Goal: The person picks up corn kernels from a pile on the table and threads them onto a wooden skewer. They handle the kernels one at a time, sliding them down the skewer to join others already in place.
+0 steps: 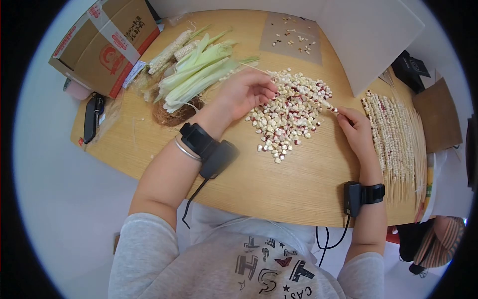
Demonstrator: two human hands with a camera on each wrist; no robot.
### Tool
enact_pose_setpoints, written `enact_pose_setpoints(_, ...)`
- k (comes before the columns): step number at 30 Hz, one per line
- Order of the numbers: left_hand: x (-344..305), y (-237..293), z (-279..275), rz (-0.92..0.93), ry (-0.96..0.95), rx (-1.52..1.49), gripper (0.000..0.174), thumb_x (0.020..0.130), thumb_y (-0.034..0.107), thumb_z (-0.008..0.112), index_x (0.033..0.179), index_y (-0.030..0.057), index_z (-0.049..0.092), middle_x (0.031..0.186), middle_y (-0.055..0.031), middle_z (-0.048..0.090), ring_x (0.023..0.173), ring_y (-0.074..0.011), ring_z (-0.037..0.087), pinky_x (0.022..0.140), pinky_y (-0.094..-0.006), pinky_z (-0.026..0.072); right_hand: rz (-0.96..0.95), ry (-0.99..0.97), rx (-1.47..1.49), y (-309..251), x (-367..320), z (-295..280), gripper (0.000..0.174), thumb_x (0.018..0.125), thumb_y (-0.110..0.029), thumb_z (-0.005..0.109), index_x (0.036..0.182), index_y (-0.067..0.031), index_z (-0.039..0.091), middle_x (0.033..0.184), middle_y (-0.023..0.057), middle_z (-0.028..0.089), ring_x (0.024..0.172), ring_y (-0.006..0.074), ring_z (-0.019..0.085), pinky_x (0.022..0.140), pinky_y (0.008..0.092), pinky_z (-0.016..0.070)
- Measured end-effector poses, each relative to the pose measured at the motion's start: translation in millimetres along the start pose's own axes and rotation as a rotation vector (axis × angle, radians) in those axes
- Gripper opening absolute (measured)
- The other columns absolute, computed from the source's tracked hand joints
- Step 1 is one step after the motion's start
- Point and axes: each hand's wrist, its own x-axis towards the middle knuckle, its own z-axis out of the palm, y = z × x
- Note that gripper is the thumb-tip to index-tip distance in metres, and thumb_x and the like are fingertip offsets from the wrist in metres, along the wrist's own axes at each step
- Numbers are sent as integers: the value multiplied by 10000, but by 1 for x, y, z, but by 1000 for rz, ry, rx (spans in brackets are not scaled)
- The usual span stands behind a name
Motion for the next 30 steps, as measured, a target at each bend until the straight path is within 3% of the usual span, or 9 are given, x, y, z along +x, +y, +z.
enact_pose_setpoints(8,-5,2,10,-1,-37,124,81,824,84,543,830,11,578,747,-102,626,605,-120,594,554,-216,496,4,-27,42,-9,0,0,182,808,-74,558,949,36,595,845,111,618,753,173,570,677,257,437)
enact_pose_setpoints(10,-9,4,17,58,81,250,105,823,113,562,855,16,585,741,-87,620,592,-104,579,538,-192,476,60,20,41,-10,-1,2,189,812,-85,558,950,39,594,838,110,621,748,163,571,677,258,439)
enact_pose_setpoints(14,-8,7,13,132,94,357,134,814,133,587,883,18,588,731,-61,608,590,-77,555,525,-172,444,89,79,42,3,2,1,197,813,-97,562,952,38,594,843,112,625,745,162,573,678,260,441)
enact_pose_setpoints(17,-8,-2,9,171,139,523,173,806,140,597,921,10,595,715,-39,592,573,-71,525,520,-171,415,131,78,41,6,1,2,199,814,-110,563,947,35,596,813,112,623,730,162,571,672,264,443)
enact_pose_setpoints(19,-3,-8,9,329,73,885,215,795,150,600,935,-13,603,703,-20,575,568,-79,498,534,-189,406,114,72,32,5,1,2,199,812,-112,565,945,33,596,802,115,621,723,165,571,667,265,443)
enact_pose_setpoints(23,-11,-10,16,327,-1,1137,238,766,162,606,941,0,617,690,-17,561,588,-98,497,557,-225,413,62,56,27,4,0,2,196,805,-111,572,934,34,599,788,123,616,708,173,572,651,264,442)
enact_pose_setpoints(26,-13,-9,19,520,25,1490,241,716,112,584,943,47,632,717,-77,497,648,-171,504,588,-279,418,69,84,24,-2,-1,0,193,801,-110,574,928,33,602,787,127,618,695,180,574,639,263,442)
enact_pose_setpoints(30,-12,-9,13,495,62,1518,215,725,67,557,924,43,635,730,-92,482,649,-188,498,586,-285,413,45,93,2,-4,0,1,180,788,-103,576,915,17,616,761,132,621,646,188,572,602,272,444)
